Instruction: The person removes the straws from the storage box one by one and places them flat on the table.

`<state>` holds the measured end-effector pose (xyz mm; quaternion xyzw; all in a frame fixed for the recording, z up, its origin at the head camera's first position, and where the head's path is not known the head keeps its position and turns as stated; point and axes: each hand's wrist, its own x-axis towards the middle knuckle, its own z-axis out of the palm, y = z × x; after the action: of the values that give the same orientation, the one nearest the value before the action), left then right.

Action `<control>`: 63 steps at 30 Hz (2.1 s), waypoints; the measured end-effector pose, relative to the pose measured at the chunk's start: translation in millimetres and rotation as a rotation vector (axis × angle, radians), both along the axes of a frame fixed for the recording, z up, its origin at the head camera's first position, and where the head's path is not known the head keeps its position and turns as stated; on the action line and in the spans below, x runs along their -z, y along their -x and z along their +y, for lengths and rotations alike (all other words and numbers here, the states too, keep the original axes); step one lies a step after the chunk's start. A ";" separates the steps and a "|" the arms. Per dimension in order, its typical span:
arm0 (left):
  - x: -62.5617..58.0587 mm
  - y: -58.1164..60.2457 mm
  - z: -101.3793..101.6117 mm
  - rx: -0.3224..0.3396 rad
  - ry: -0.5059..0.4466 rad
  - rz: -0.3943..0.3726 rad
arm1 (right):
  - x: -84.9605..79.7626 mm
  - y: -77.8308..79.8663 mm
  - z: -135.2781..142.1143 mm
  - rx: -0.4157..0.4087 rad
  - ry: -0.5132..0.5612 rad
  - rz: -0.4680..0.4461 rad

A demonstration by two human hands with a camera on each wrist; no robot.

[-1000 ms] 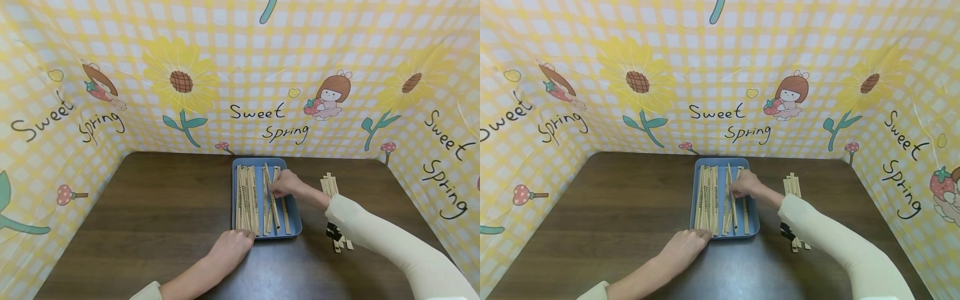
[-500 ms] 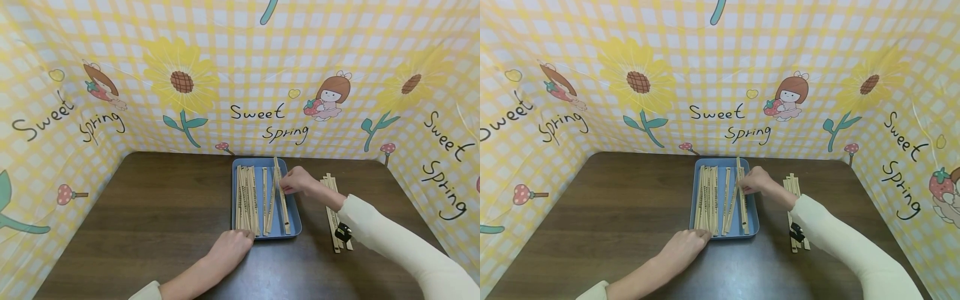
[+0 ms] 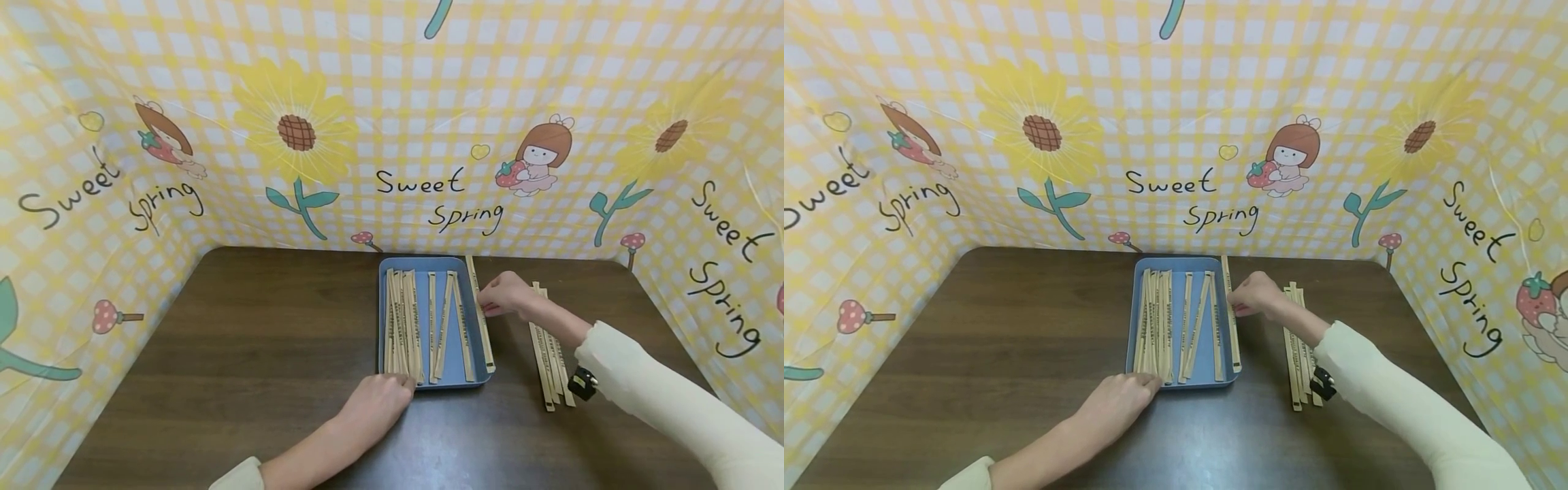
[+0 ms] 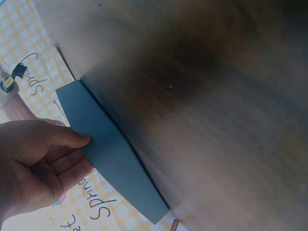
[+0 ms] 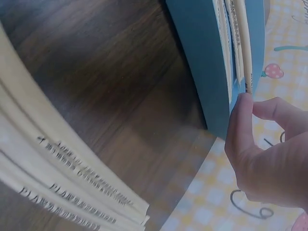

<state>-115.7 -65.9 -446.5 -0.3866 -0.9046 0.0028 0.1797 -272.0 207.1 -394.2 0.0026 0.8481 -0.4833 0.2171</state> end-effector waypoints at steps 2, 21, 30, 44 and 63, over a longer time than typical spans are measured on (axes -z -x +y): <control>-0.1 0.3 0.2 0.001 0.003 0.001 | -1.0 -1.1 5.4 0.010 0.001 -0.003; -1.5 0.2 -0.2 0.011 -0.010 -0.019 | 7.0 -21.8 75.2 0.023 -0.061 -0.016; -1.3 0.1 0.0 0.005 0.004 -0.027 | 15.0 -30.3 101.0 0.051 -0.090 -0.033; -1.0 0.7 0.4 0.011 -0.015 -0.036 | 18.0 -35.3 120.7 0.069 -0.113 -0.033; -2.5 -0.6 0.7 0.000 0.002 -0.033 | 25.4 -40.5 132.0 0.092 -0.124 -0.046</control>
<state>-115.1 -65.2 -444.0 -0.3868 -0.9074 -0.0026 0.1643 -231.5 339.1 -419.6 0.0659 0.8701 -0.4393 0.2135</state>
